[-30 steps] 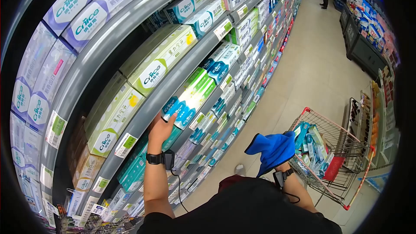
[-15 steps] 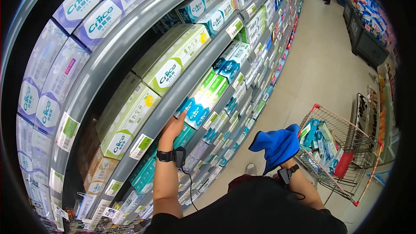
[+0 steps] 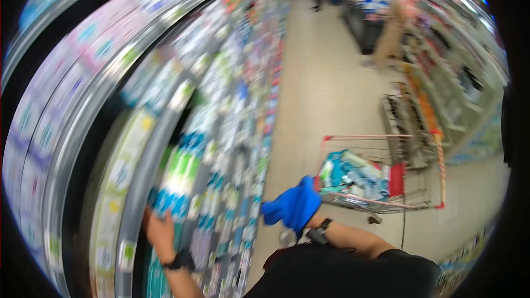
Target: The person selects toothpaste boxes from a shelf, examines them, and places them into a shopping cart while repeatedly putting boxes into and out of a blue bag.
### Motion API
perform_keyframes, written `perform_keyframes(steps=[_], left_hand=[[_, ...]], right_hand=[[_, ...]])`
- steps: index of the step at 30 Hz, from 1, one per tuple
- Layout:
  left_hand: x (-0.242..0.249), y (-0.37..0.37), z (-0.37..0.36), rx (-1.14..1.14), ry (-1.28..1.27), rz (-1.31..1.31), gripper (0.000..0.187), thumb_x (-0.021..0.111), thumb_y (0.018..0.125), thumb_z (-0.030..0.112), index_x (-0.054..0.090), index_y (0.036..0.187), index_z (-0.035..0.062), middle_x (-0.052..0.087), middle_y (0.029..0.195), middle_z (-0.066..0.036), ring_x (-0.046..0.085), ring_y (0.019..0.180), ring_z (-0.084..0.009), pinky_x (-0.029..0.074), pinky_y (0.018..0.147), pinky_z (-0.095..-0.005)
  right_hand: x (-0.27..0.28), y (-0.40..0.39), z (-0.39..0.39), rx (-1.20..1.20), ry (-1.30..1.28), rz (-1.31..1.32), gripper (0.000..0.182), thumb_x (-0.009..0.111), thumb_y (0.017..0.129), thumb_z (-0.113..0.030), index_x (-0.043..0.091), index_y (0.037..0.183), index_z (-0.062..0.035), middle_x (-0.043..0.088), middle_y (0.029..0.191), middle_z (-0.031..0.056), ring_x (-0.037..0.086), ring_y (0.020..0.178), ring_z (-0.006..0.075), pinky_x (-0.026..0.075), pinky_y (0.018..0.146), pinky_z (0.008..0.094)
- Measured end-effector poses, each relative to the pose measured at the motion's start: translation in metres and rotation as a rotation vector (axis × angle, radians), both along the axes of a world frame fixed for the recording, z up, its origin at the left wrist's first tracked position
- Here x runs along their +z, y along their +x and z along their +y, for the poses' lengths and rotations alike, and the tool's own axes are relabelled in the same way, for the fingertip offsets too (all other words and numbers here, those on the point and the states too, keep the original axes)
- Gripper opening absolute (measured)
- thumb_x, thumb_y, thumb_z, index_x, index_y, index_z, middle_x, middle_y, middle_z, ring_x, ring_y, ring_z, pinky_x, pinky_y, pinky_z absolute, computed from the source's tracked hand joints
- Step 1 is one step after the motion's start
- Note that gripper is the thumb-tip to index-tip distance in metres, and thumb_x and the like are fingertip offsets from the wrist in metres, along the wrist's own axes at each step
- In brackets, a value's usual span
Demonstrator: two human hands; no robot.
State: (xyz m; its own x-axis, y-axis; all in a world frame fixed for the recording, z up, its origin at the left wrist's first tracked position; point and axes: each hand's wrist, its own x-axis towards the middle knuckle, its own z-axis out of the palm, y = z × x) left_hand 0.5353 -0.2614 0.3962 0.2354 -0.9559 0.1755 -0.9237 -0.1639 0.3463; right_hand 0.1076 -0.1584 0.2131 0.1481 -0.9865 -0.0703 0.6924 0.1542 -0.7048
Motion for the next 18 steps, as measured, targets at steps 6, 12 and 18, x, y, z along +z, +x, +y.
perform_keyframes(steps=[6,12,18], left_hand=[[0.014,-0.097,0.060,-0.243,-0.523,-0.389,0.043,0.061,0.091,0.022,0.055,0.126,-0.0015,0.057,0.121,-0.025,0.053,0.115,-0.0382,0.040,0.098,-0.0489],[-0.053,-0.236,0.096,-0.790,0.077,0.213,0.043,0.073,0.082,0.024,0.061,0.118,0.0027,0.061,0.120,-0.020,0.055,0.116,-0.0406,0.044,0.097,-0.0488],[-0.078,-0.373,0.115,-1.304,0.338,0.296,0.042,0.072,0.084,0.030,0.064,0.118,0.0072,0.066,0.115,-0.015,0.061,0.107,-0.0350,0.049,0.091,-0.0456]], right_hand=[[0.016,-0.027,-0.005,0.073,-0.029,-0.045,0.046,0.037,0.103,-0.046,0.052,0.123,-0.0075,0.060,0.121,0.0104,0.057,0.111,0.0239,0.046,0.099,0.0407],[0.035,-0.107,0.010,0.056,-0.043,-0.036,0.045,0.038,0.102,-0.046,0.052,0.123,-0.0080,0.059,0.120,0.0098,0.057,0.111,0.0234,0.046,0.098,0.0405],[0.026,-0.224,0.074,-0.227,0.009,-0.033,0.044,0.040,0.102,-0.045,0.052,0.123,-0.0084,0.059,0.120,0.0093,0.057,0.111,0.0229,0.046,0.098,0.0403]])
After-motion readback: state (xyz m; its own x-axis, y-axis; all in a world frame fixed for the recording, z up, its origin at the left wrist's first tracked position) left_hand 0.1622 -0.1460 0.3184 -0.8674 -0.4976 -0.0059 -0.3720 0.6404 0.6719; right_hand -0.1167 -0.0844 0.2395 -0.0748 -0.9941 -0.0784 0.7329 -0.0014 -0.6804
